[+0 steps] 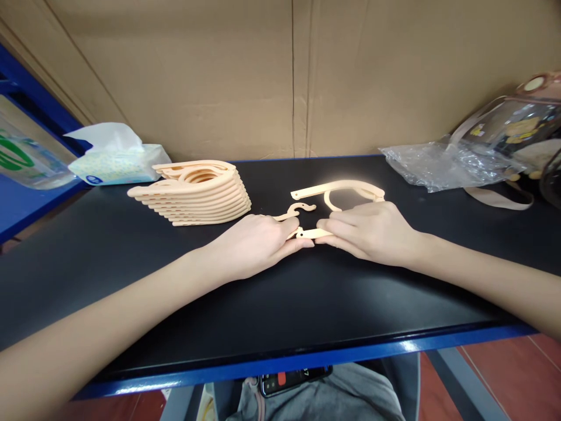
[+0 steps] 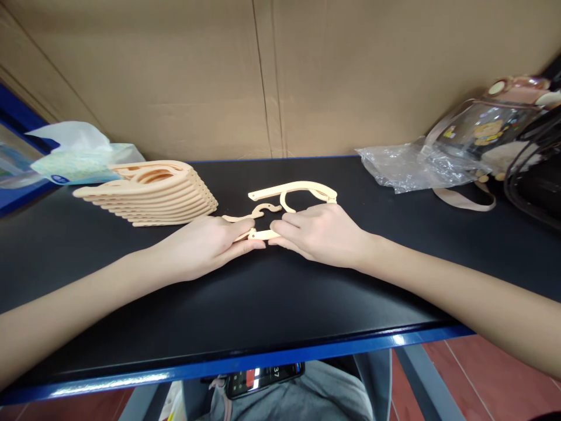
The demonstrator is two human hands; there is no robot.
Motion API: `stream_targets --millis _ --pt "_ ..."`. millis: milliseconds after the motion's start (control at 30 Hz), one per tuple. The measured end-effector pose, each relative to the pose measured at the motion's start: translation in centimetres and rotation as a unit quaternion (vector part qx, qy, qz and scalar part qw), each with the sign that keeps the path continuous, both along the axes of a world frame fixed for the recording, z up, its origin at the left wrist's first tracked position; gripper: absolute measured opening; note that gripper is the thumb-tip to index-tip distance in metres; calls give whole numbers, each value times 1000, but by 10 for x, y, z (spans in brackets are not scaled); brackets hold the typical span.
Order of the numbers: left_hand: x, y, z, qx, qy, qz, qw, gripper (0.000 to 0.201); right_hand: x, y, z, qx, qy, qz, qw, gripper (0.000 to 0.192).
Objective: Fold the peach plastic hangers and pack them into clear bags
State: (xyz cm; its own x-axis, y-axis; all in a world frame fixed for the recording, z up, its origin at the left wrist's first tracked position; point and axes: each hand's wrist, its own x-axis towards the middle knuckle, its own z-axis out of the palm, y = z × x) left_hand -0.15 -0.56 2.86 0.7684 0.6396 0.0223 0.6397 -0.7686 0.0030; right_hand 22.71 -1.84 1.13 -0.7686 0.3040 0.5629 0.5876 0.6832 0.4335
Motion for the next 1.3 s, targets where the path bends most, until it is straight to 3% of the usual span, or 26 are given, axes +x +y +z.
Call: stream_targets --millis 567,833,967,1300 --pt "0 -2 -5 161 79 -38 983 44 2 3 -4 -94 18 8 995 37" --pt "1 -3 -5 208 80 -51 973 41 3 4 -3 -226 26 5 974 35" --pt "1 -5 -6 236 55 -66 968 35 3 3 0 -253 23 -1 967 40" --pt "-1 -2 -4 161 16 -61 985 25 3 5 -4 -198 8 -23 980 40"
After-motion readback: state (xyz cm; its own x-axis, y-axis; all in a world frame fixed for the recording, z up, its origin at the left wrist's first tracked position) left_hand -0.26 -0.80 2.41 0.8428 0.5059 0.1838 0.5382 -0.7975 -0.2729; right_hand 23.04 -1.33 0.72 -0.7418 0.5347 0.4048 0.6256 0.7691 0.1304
